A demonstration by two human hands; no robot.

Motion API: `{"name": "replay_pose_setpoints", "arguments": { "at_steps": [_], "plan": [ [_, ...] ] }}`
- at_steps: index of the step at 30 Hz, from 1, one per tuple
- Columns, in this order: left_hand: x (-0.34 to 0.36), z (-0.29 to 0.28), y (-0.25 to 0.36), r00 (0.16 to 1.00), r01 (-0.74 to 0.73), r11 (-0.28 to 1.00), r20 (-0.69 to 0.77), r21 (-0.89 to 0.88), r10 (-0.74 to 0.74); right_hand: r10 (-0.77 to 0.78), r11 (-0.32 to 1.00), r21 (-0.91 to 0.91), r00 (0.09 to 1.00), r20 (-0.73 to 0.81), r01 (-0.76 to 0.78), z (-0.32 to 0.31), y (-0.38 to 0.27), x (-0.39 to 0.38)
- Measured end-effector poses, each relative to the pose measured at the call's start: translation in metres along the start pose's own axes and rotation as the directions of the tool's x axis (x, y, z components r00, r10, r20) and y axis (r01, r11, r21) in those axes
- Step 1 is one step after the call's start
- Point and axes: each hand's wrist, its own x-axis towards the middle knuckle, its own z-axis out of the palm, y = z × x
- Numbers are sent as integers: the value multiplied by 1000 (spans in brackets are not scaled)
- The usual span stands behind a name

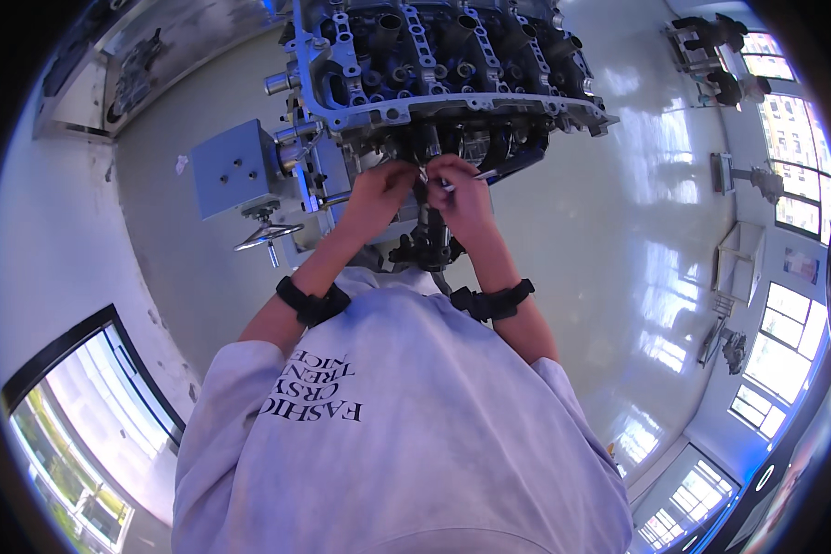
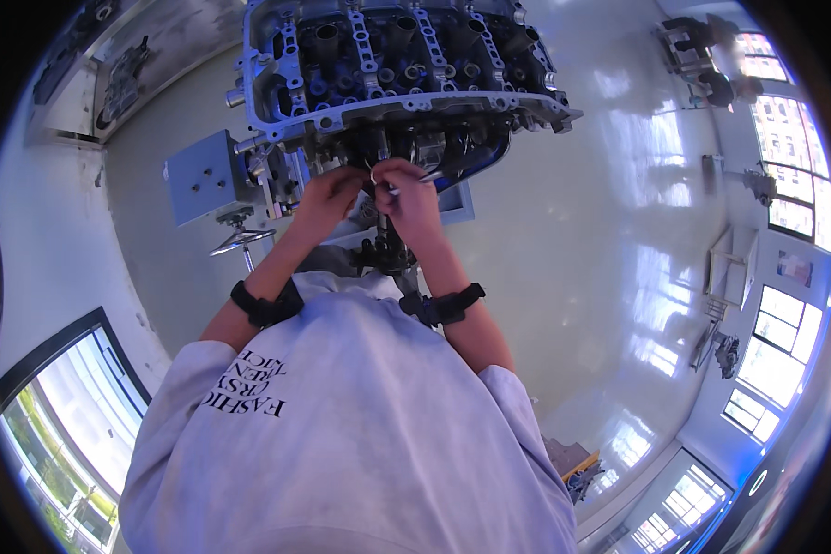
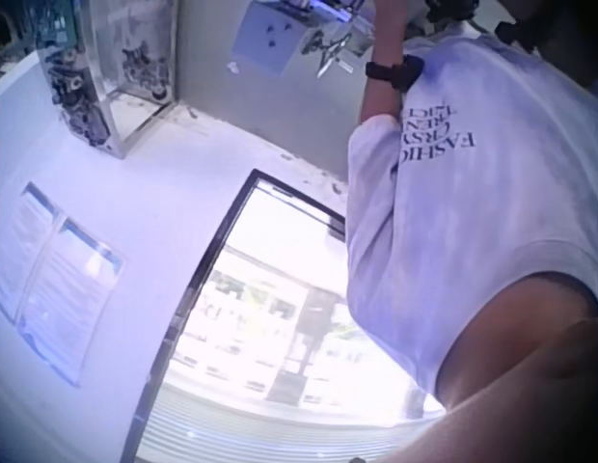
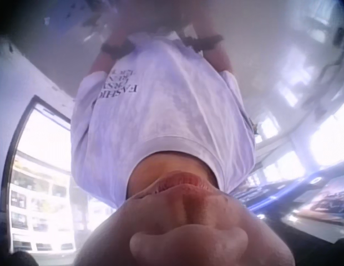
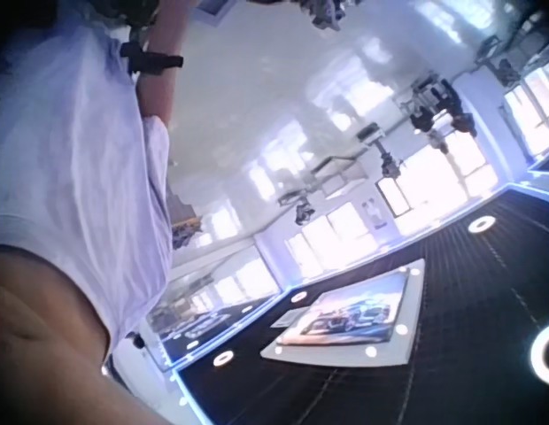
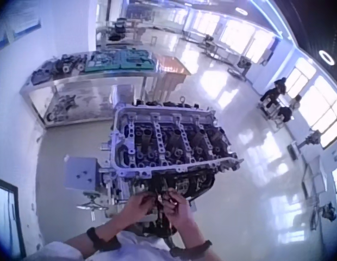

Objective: The recorder uses tools to disassemble or repair components on a car engine block.

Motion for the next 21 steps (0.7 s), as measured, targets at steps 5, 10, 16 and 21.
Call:
{"name": "replay_pose_setpoints", "arguments": {
  "at_steps": [5,10,16,21],
  "plan": [
    [1,-10,-9,1000,-6,1000,-1,26,6,126,825,514,963,238,-235,-5,2,1],
    [-21,-46,-30,984,-92,976,-133,199,120,-363,551,-790,930,62,268,-2,10,-1],
    [-39,-111,-61,917,19,900,-366,436,158,-308,747,-630,951,-44,213,4,9,7],
    [-44,-105,-87,994,25,988,-107,152,-9,-295,839,-484,955,-19,250,7,5,4]
  ]
}}
